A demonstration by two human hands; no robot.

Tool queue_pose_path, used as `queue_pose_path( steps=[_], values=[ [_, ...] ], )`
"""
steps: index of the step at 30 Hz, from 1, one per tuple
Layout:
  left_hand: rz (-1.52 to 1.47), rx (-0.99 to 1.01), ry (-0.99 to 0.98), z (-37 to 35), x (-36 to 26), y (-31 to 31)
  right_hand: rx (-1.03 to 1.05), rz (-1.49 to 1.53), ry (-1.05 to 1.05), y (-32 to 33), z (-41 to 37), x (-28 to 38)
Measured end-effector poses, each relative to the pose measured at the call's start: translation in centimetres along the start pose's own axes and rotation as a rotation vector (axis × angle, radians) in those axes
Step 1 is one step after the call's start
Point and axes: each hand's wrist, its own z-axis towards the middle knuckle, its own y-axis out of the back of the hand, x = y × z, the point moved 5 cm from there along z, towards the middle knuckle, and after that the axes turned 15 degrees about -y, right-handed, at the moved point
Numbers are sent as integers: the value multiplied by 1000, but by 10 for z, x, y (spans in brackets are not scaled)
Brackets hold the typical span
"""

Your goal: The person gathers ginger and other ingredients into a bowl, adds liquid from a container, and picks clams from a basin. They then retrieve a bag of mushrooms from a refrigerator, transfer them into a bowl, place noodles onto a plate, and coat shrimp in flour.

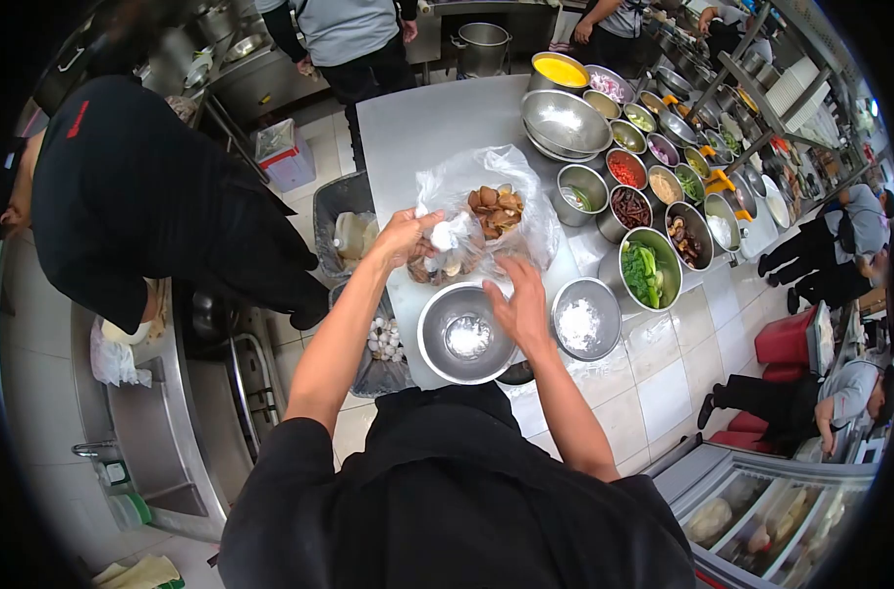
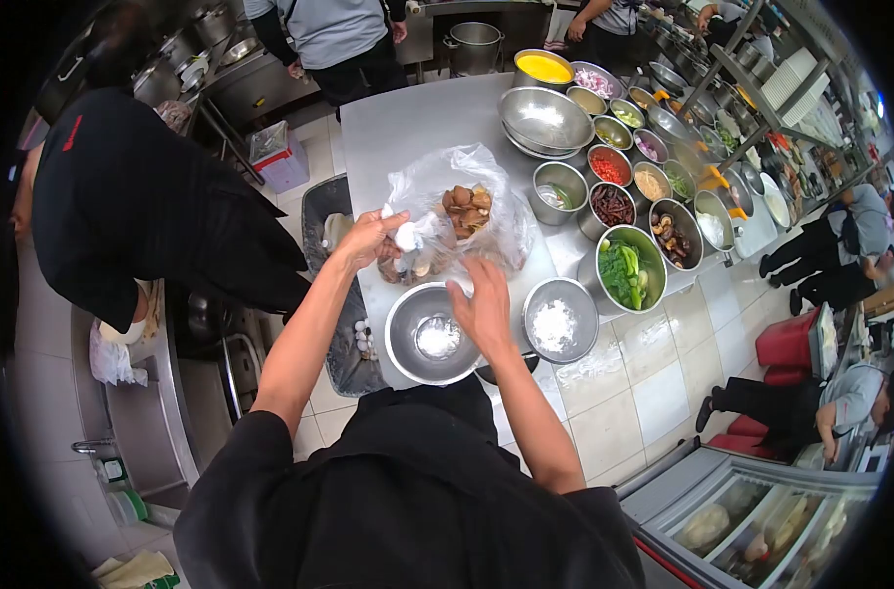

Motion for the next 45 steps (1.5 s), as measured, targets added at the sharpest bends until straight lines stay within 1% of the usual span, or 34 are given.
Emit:
queue_pose_path(
  steps=[1,2,3,5,6,8,9,11,12,13,14,15,16,17,18,22,24,25,27,28,30,31,33,34,35,37,38,40,41,43,44,45],
  values=[
    [-25,28,112,-4,2,-2,68,67,-11,-2,12,8],
    [-21,78,97,-3,1,-2,136,134,-19,-5,22,14],
    [-20,77,94,-3,2,0,136,135,-16,-9,31,17],
    [-42,68,78,-3,4,4,301,296,-93,-26,45,20],
    [-44,60,75,-5,4,6,307,296,-87,-30,50,24],
    [-96,62,63,-7,3,8,421,278,-68,-40,60,33],
    [-96,56,60,-9,2,10,425,278,-62,-47,66,28],
    [28,2,35,-11,0,15,119,25,305,-47,77,21],
    [24,-2,35,-14,-1,16,97,-56,340,-43,85,15],
    [-19,-82,-60,-15,-5,20,100,-59,341,-37,94,7],
    [-60,-160,-155,-16,-12,24,239,-179,113,-38,108,-11],
    [-61,-158,-156,-17,-15,24,372,-297,-120,-38,114,-29],
    [-131,-165,-237,-17,-23,26,369,-296,-122,-31,116,-35],
    [-202,-170,-315,-18,-33,26,325,-333,-60,-22,115,-35],
    [-209,-180,-330,-19,-42,26,283,-370,1,-14,114,-35],
    [-203,-114,-303,-16,-44,25,267,-428,1,-4,115,-49],
    [7,-117,-293,-18,-39,28,398,-406,-79,-5,119,-54],
    [12,-114,-293,-21,-39,33,396,-400,-82,-3,119,-54],
    [-108,-109,-308,-34,-44,37,-85,-495,231,30,110,-9],
    [-84,-119,-273,-40,-48,36,-77,-493,218,24,111,-11],
    [-64,-83,-274,-41,-46,36,105,-499,113,5,127,-18],
    [-48,-53,-287,-41,-46,34,101,-496,110,-6,130,-19],
    [-23,-75,-258,-45,-51,30,364,-595,28,-43,130,-23],
    [-49,-96,-259,-44,-50,31,398,-621,7,-50,132,-20],
    [-76,-119,-258,-45,-50,34,397,-614,9,-57,136,-25],
    [-91,-116,-263,-45,-50,35,385,-498,99,-74,144,-39],
    [-94,-97,-263,-45,-50,33,386,-498,101,-74,144,-41],
    [-103,-82,-273,-42,-50,28,160,-215,-39,-58,155,-47],
    [-118,-83,-285,-39,-49,26,162,-217,-32,-54,162,-50],
    [-140,-87,-299,-32,-49,19,-100,23,-173,-28,186,-61],
    [-126,-90,-294,-26,-50,15,-98,18,-172,-19,193,-57],
    [-113,-92,-289,-19,-50,12,-127,154,-138,0,199,-47]
  ],
)
